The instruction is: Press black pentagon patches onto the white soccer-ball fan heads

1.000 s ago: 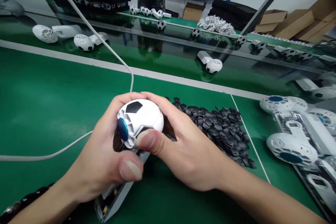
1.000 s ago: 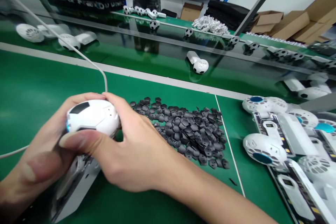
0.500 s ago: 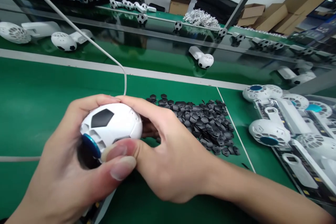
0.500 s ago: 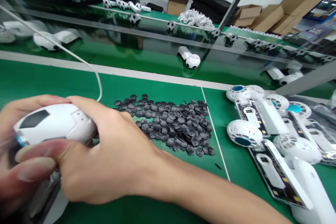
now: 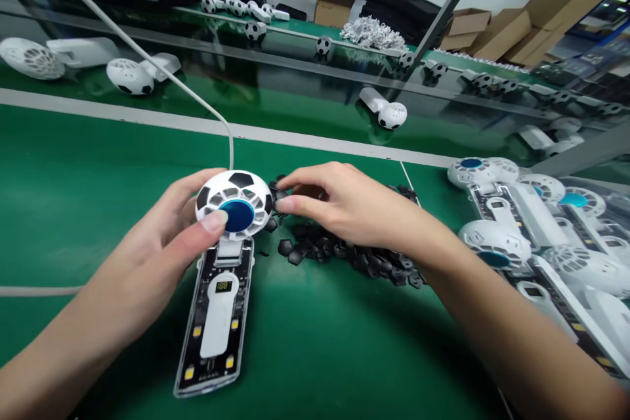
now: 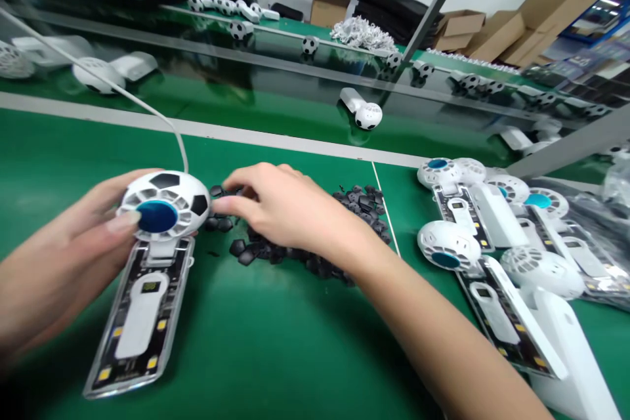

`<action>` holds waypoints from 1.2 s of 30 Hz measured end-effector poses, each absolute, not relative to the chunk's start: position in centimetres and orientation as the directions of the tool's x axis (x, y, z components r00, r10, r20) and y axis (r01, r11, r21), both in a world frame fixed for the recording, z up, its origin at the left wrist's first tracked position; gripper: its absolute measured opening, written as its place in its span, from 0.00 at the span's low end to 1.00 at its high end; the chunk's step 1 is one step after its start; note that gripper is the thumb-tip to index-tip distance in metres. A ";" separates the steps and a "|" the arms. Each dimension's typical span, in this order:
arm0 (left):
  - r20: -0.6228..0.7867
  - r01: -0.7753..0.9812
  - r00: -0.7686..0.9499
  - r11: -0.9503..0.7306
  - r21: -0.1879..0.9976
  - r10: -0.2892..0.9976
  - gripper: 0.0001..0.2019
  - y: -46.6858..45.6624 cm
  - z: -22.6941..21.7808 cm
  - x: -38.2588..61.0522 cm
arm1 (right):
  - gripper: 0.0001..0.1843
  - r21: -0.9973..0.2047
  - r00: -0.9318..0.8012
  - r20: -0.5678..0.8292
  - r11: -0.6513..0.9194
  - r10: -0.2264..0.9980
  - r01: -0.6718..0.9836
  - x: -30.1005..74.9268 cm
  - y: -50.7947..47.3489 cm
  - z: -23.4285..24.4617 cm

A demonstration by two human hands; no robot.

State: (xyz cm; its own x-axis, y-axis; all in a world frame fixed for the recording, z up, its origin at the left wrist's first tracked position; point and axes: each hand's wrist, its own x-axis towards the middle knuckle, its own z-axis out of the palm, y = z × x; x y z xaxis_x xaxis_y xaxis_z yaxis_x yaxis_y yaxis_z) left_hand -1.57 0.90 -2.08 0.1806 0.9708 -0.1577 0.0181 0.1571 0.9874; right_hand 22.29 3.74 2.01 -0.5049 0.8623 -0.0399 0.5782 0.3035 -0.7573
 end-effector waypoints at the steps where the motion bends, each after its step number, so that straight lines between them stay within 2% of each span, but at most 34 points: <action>1: -0.219 -0.024 0.197 0.228 0.973 0.956 0.28 1.1 -2.0 -1.5 | 0.12 -0.653 -0.438 -0.040 0.309 0.898 0.692 22.9 4.1 1.8; 3: -0.299 -0.137 0.218 0.333 0.933 0.929 0.28 1.3 -1.9 -1.3 | 0.11 -0.500 -0.365 -0.055 0.291 0.929 0.816 23.7 4.6 1.3; 5: -0.350 -0.229 0.221 0.397 0.889 0.910 0.31 1.4 -1.8 -1.1 | 0.09 -0.434 -0.359 -0.081 0.291 0.930 0.852 23.9 4.7 0.8; 8: -0.507 -0.303 0.242 0.561 0.770 0.827 0.36 1.4 -1.6 -1.2 | 0.02 -0.412 -0.374 -0.099 0.304 0.922 0.859 23.5 4.7 -0.2; 11: -0.581 -0.338 0.340 0.672 0.658 0.740 0.31 1.3 -1.1 -1.0 | 0.03 -0.424 -0.361 -0.097 0.289 0.928 0.858 23.4 4.7 -1.1; 13: -0.530 -0.348 0.380 0.648 0.677 0.758 0.27 1.1 -0.6 -0.7 | 0.04 -0.461 -0.356 -0.091 0.278 0.930 0.843 23.3 4.8 -1.2; 17: -0.477 -0.397 0.387 0.609 0.686 0.789 0.30 0.7 0.1 0.2 | 0.04 -0.594 -0.342 0.008 0.280 0.940 0.755 22.9 4.6 -0.2; 19: -0.476 -0.466 0.366 0.600 0.650 0.800 0.29 0.7 0.0 0.4 | 0.08 -0.760 -0.343 0.077 0.278 0.936 0.587 22.4 4.1 0.7; 21: -0.492 -0.491 0.364 0.612 0.620 0.791 0.28 0.9 -0.4 0.4 | 0.09 -0.912 -0.359 0.096 0.227 0.928 0.342 21.7 3.4 1.3; 23: -0.552 -0.452 0.388 0.675 0.584 0.738 0.30 1.2 -0.7 0.2 | 0.07 -0.975 -0.382 0.064 0.139 0.922 0.172 21.0 2.8 1.6; 26: -0.628 -0.374 0.442 0.768 0.520 0.641 0.31 1.4 -1.3 -0.1 | 0.04 -0.993 -0.384 0.033 0.073 0.923 0.089 19.9 2.2 1.4; 29: -0.557 -0.378 0.527 0.764 0.523 0.642 0.30 1.4 -2.1 -0.2 | 0.03 -0.988 -0.358 0.059 0.107 0.932 0.115 19.1 1.6 1.1; 33: -0.493 -0.407 0.562 0.741 0.534 0.664 0.27 1.1 -3.1 -0.2 | 0.06 -0.877 -0.354 0.219 0.343 0.909 0.338 18.7 0.9 0.8; 36: -0.482 -0.409 0.573 0.740 0.534 0.663 0.27 0.8 -3.1 -0.2 | 0.05 -0.822 -0.367 0.265 0.408 0.892 0.398 18.5 0.8 0.3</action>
State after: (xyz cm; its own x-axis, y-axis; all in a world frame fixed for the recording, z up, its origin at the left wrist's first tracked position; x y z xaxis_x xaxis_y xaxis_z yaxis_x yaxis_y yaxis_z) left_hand -0.18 0.85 -3.14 0.5727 0.6634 -0.4816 -0.4088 0.7404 0.5336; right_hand 18.54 0.81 0.32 -0.3672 0.8917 0.2646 0.3984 0.4078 -0.8216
